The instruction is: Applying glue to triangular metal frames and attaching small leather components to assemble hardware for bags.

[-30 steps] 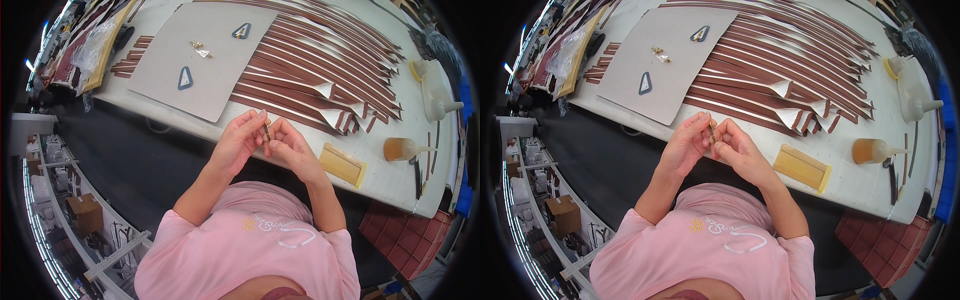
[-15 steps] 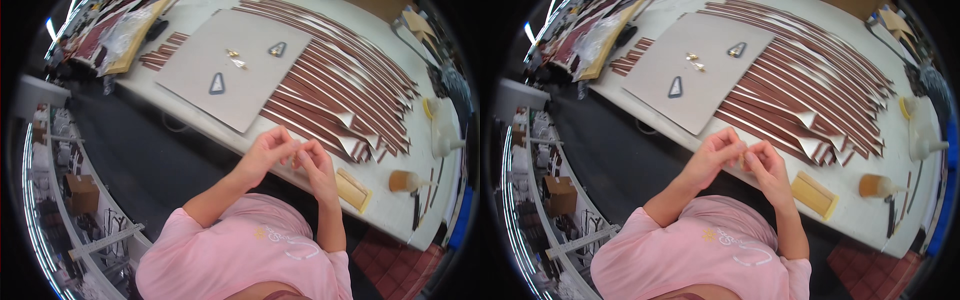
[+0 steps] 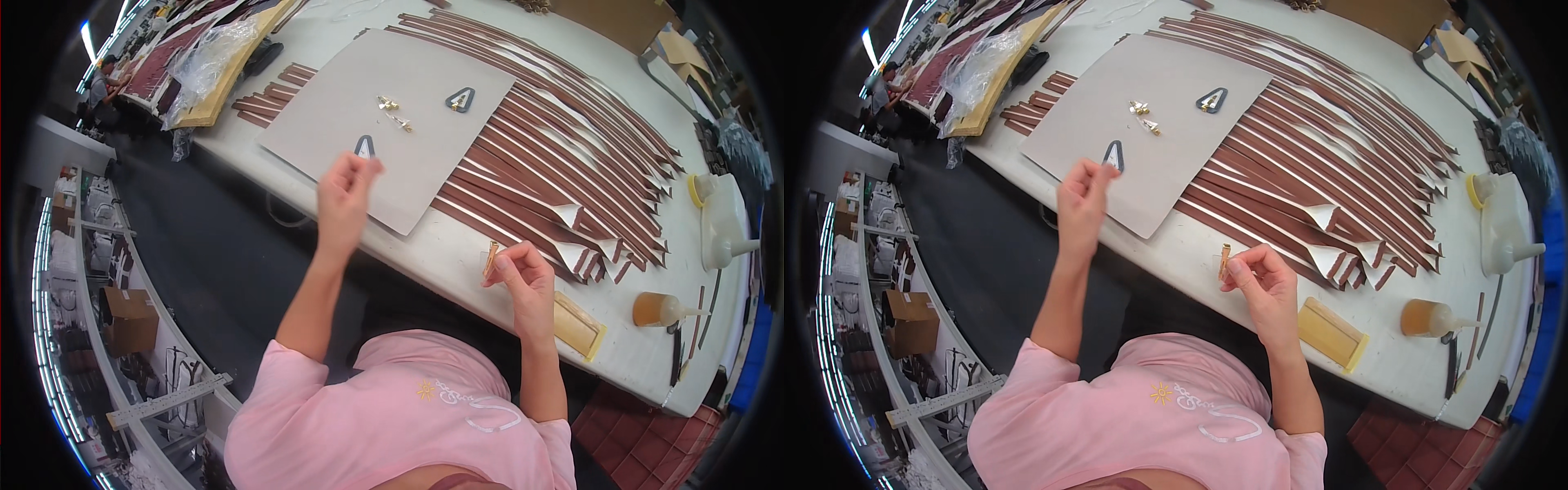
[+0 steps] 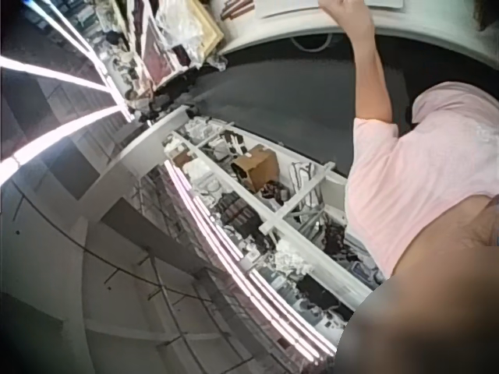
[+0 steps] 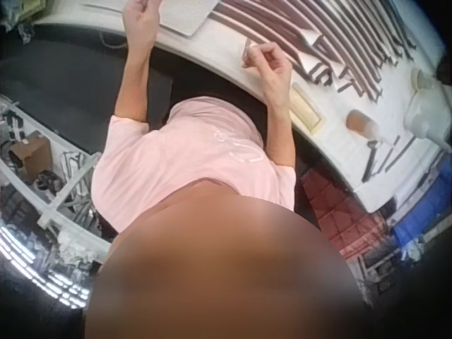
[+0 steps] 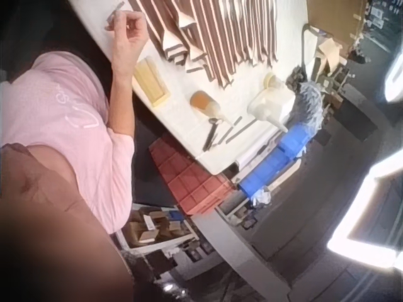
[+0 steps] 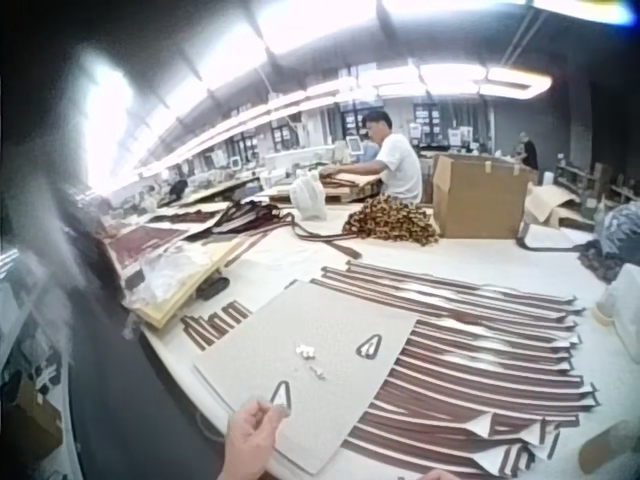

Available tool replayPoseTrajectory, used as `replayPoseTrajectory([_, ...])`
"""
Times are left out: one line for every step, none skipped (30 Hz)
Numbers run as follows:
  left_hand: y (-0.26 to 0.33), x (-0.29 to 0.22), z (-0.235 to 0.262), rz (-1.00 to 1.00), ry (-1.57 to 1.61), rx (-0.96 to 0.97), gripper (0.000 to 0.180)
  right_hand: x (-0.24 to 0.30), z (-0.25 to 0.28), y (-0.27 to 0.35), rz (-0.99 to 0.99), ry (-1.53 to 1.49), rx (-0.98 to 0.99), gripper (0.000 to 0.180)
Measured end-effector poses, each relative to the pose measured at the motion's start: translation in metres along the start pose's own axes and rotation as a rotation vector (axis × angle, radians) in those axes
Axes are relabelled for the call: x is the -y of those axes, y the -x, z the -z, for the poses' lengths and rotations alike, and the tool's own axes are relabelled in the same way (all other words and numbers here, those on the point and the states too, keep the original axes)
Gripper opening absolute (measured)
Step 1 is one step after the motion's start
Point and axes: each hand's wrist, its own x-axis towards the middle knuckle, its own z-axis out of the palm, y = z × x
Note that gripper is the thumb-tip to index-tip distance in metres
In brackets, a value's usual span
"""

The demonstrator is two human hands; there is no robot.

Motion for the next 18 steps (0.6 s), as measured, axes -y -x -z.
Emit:
replayPoseTrajectory([-0.021, 0.009, 0.02, 0.069, -0.023, -0.036, 0.026, 0.0, 0.002, 0.001, 0.004, 0.0, -0.011, 0.012])
replayPoseTrajectory([-0.041, 0.014, 0.039, 0.136, -0.048, -0.075, 0.027, 0.003, 0.002, 0.003, 0.007, -0.006, -0.003, 0.012])
replayPoseTrajectory([-0.059, 0.024, 0.055, 0.129, -0.056, -0.087, 0.027, 0.004, 0.001, 0.004, 0.009, -0.004, -0.036, 0.014])
replayPoseTrajectory([-0.077, 0.034, 0.071, 0.104, -0.232, 0.007, 0.021, 0.004, 0.001, 0.005, 0.011, -0.002, -0.068, 0.016])
replayPoseTrajectory([-0.091, 0.041, 0.075, 0.088, -0.402, 0.119, 0.02, 0.005, 0.002, 0.004, 0.009, -0.005, -0.073, 0.016])
replayPoseTrajectory([-0.092, 0.034, 0.072, 0.086, -0.408, 0.12, 0.02, 0.006, 0.007, 0.008, 0.002, -0.034, -0.083, 0.014])
replayPoseTrajectory([-0.093, 0.026, 0.07, 0.003, -0.446, 0.304, 0.021, 0.005, 0.011, 0.011, -0.006, -0.063, -0.093, 0.013])
replayPoseTrajectory([-0.095, 0.018, 0.069, -0.08, -0.479, 0.488, 0.031, 0.004, 0.014, 0.014, -0.007, -0.069, -0.093, 0.013])
replayPoseTrajectory([-0.101, 0.003, 0.065, -0.033, -0.583, 0.698, 0.045, 0.003, 0.019, 0.019, 0.005, -0.071, -0.108, 0.014])
replayPoseTrajectory([-0.105, 0.0, 0.063, -0.031, -0.587, 0.695, 0.045, 0.003, 0.022, 0.022, 0.015, -0.072, -0.112, 0.014])
replayPoseTrajectory([-0.109, -0.002, 0.059, -0.117, -0.719, 0.757, 0.045, 0.003, 0.024, 0.025, 0.013, -0.074, -0.11, 0.014])
replayPoseTrajectory([-0.113, -0.003, 0.054, -0.208, -0.849, 0.822, 0.045, 0.002, 0.026, 0.027, 0.01, -0.068, -0.104, 0.014])
replayPoseTrajectory([-0.117, -0.005, 0.051, -0.21, -0.849, 0.829, 0.045, 0.002, 0.028, 0.03, 0.007, -0.061, -0.101, 0.014])
replayPoseTrajectory([-0.12, -0.006, 0.047, -0.241, -0.921, 0.863, 0.041, 0.002, 0.03, 0.032, 0.008, -0.062, -0.11, 0.014])
replayPoseTrajectory([-0.124, -0.007, 0.04, -0.279, -0.989, 0.908, 0.038, 0.002, 0.032, 0.035, 0.015, -0.069, -0.121, 0.014])
replayPoseTrajectory([-0.127, -0.009, 0.035, -0.291, -0.981, 0.931, 0.038, 0.001, 0.034, 0.038, 0.022, -0.074, -0.135, 0.014])
replayPoseTrajectory([-0.131, -0.011, 0.034, -0.288, -1.031, 0.986, 0.034, 0.001, 0.035, 0.039, 0.025, -0.073, -0.162, 0.014])
replayPoseTrajectory([-0.136, -0.011, 0.032, -0.289, -1.081, 1.048, 0.031, 0.001, 0.036, 0.039, 0.012, -0.112, -0.157, 0.013])
